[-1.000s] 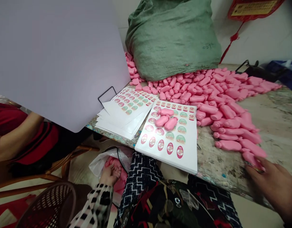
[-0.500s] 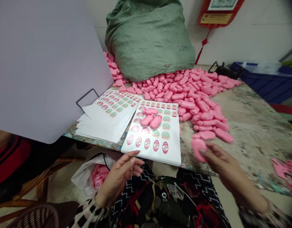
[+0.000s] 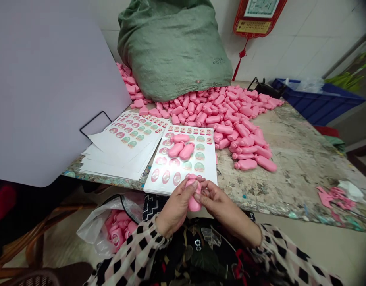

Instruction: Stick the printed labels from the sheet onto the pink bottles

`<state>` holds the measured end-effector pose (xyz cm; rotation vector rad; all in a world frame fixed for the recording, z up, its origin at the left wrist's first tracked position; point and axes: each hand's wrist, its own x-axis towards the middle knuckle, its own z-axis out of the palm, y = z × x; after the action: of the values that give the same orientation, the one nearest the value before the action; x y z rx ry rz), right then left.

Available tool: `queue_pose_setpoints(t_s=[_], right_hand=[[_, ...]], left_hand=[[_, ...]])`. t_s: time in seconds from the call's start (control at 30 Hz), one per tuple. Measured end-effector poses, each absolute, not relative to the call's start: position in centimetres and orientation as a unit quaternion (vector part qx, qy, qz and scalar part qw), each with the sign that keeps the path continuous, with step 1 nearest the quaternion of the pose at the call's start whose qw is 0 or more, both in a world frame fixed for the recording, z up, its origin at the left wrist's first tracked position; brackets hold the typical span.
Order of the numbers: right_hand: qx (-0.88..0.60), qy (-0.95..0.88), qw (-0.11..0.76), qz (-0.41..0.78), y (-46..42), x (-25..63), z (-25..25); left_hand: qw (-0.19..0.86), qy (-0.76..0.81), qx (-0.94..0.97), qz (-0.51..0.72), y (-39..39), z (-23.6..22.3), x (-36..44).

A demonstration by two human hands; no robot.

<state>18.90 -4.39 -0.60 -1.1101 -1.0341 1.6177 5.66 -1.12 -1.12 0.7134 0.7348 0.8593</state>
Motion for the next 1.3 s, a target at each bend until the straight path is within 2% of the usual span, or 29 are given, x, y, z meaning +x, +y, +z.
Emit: queue_pose_setpoints(t_s=[0.1,0.2,0.3,0.4,0.53,0.8,1.03,1.3], right_hand=[[-0.524,-0.513,0.380,0.564,-4.0,21.0,-1.0],[-0.634,-0.585,0.333,0.380,-3.3,23.6,-1.7],[-0.678,-0.637,0.274,0.242,-2.5,24.6,-2.1],[-0.684,-0.670,0.226,0.178,-1.9,24.0,-2.2],[-0.692,-0.693,0.169,0.113,-1.2,22.9,-2.0],[-0.688,-0.719,0.086,0.054,-0.3,22.6,-1.8],[-0.664,-0.743,0.061,0.059,0.0,23.0,-1.4],[-0.648,-0.753,0.071,0.087,0.1,23.4,-1.3]], left_hand=[[0.767,0.376,0.338,0.395,-0.8,-1.1,4.6],[0.706,0.460,0.407,0.353,-0.2,-1.0,3.2],[0.546,0.529,0.577,0.298,0.2,-1.1,2.6],[0.360,0.515,0.744,0.226,0.4,-1.1,2.8],[0.251,0.471,0.835,0.134,0.4,-0.8,3.8],[0.149,0.511,0.844,0.061,0.2,-1.6,4.8],[0.146,0.522,0.840,0.041,0.1,-1.7,4.9],[0.143,0.515,0.844,0.054,-0.1,-1.8,4.9]])
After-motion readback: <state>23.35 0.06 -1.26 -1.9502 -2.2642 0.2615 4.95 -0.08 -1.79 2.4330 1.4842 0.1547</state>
